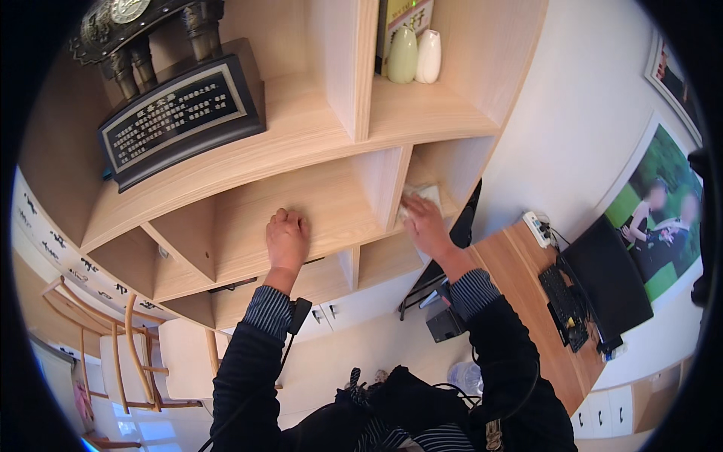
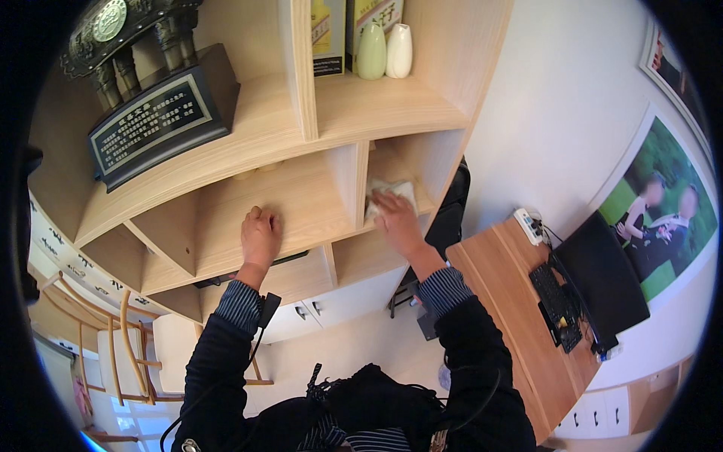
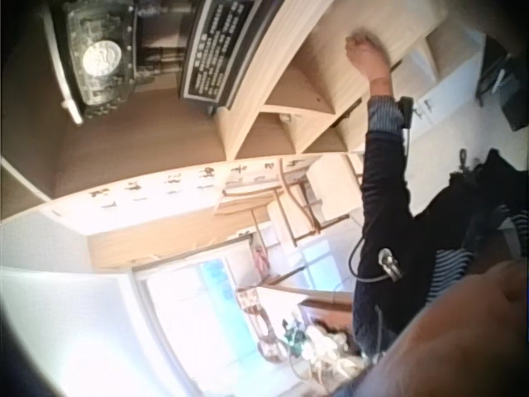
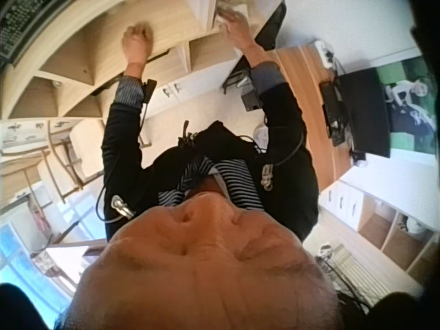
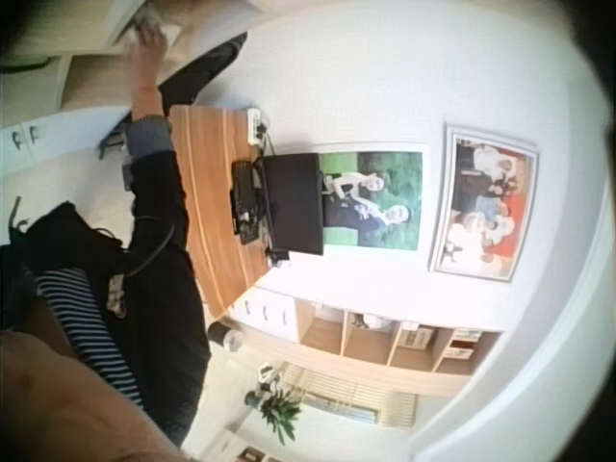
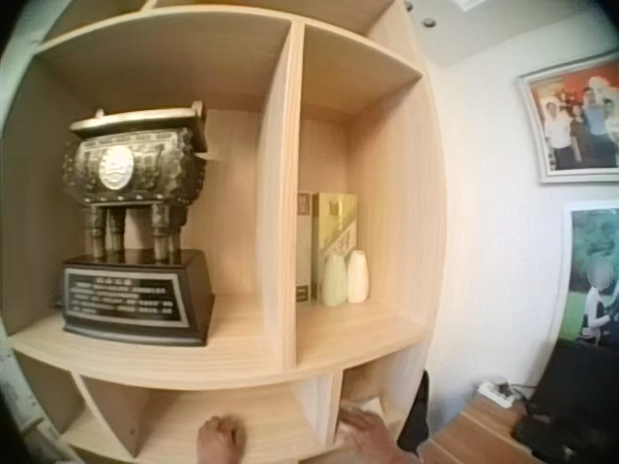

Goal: The person wipes a wooden desk with a cloth, then moves to a wooden shelf and wipes its surfaces and a decorative bronze object. The person uses a cloth throughout and handles the desk, shelf, and decorative object.

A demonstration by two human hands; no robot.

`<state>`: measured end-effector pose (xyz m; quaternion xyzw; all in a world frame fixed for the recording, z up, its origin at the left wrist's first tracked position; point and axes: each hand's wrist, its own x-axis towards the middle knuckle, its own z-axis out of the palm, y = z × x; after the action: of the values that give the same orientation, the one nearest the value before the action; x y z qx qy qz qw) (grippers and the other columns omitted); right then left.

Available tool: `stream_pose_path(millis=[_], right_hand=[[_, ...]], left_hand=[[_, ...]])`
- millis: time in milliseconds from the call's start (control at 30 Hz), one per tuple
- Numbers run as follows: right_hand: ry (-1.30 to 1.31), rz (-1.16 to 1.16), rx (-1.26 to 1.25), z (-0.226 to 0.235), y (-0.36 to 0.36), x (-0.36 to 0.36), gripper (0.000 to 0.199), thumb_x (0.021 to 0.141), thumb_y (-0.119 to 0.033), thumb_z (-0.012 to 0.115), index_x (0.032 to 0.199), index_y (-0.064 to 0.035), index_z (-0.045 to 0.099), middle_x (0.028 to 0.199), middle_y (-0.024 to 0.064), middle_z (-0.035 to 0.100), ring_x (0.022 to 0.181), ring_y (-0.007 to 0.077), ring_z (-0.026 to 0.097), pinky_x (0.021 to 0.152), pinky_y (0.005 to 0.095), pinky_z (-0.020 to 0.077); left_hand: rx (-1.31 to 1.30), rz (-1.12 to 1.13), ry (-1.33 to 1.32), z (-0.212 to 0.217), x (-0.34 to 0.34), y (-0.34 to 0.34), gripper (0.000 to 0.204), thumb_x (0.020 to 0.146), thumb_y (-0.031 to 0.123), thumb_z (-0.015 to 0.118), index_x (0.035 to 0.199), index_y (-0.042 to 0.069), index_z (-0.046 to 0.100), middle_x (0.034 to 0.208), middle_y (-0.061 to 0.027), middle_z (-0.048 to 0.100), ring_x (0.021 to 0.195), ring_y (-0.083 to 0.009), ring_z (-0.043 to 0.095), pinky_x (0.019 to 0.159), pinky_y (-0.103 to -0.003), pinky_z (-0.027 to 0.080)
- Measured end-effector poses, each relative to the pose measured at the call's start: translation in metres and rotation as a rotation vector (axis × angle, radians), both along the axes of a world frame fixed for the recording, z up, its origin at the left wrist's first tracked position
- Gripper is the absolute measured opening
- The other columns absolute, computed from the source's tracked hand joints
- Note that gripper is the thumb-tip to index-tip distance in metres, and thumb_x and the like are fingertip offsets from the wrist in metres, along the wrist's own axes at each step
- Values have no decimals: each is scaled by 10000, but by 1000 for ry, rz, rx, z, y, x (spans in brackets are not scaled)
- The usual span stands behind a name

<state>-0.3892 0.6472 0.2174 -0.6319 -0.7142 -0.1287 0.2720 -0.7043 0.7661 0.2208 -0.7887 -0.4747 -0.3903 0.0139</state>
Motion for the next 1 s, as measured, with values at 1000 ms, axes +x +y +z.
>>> stream_pose_path(millis=[1000], right_hand=[[286,287,-124,-11,-56,41,321,919,-119,584,1233,-105,650,1232,117,667,1084,310,610,934,416,506]], left_hand=[[-13,99,82,10,6,-8,121,891,151,649,837,43,646,916,-156,610,898,-378,608,812,-500,495]])
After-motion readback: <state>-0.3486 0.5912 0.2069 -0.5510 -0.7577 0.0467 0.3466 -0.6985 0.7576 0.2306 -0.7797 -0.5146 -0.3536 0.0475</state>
